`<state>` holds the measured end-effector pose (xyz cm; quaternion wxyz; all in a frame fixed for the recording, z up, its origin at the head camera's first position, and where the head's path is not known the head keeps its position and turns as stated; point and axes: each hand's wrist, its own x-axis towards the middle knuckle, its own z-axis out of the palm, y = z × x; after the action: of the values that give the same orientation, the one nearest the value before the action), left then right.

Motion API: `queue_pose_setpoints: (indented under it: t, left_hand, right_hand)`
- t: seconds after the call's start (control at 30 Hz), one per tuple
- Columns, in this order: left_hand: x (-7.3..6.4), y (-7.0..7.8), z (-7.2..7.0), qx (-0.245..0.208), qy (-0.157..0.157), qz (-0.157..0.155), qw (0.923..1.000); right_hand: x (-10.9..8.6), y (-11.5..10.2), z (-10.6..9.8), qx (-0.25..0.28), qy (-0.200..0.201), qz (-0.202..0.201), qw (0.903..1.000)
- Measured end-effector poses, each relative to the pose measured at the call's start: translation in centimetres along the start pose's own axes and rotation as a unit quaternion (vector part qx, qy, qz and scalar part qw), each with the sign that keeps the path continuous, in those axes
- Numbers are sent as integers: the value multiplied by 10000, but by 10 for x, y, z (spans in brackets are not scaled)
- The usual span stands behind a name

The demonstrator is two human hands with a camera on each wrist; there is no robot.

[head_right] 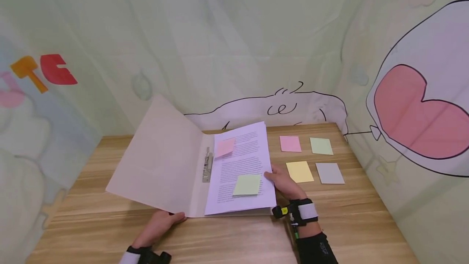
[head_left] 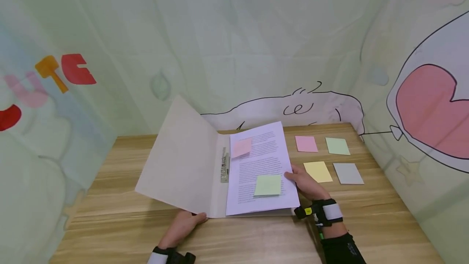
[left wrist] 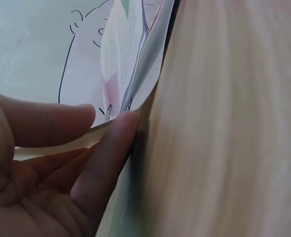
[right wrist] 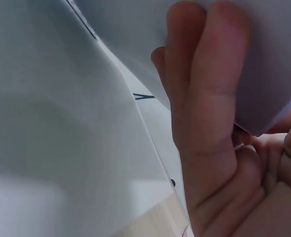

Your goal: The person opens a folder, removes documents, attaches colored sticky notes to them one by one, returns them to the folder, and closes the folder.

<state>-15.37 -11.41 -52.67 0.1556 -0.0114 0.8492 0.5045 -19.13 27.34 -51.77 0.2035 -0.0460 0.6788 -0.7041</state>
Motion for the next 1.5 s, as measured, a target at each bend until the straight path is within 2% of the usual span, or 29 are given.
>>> queue_pose_setpoints:
  t: [0.5,0.6,0.7,0.83,1.07,1.23,1.33,1.5]
  left_hand:
    - [-3,0,7,-67,-40,75,9999]
    - [-3,0,8,-100,-96,93,9999]
    - [-2,0,8,-126,-137,76,9998]
    - [-1,0,8,-74,-87,-11,9999]
    - [-2,-1,7,-47,-95,-96,9999]
    - [-2,-1,6,-85,-96,-71,9999]
    - [-2,-1,6,-65,-158,52,9998]
    - [-2,-1,4,-58,-338,405,9986]
  right_hand:
    - [4,4,8,-107,304,151,9994]
    - [3,5,10,-517,500,226,9972]
    - [4,4,11,-1246,673,246,9896]
    - [11,0,14,-2136,851,338,9726]
    - [18,-6,19,-3095,1220,749,9401]
    - [18,-8,19,-4026,1245,875,9026]
    - [19,-9,21,-4644,1232,927,8721]
    - [18,-13,28,-5169,1359,1019,8390]
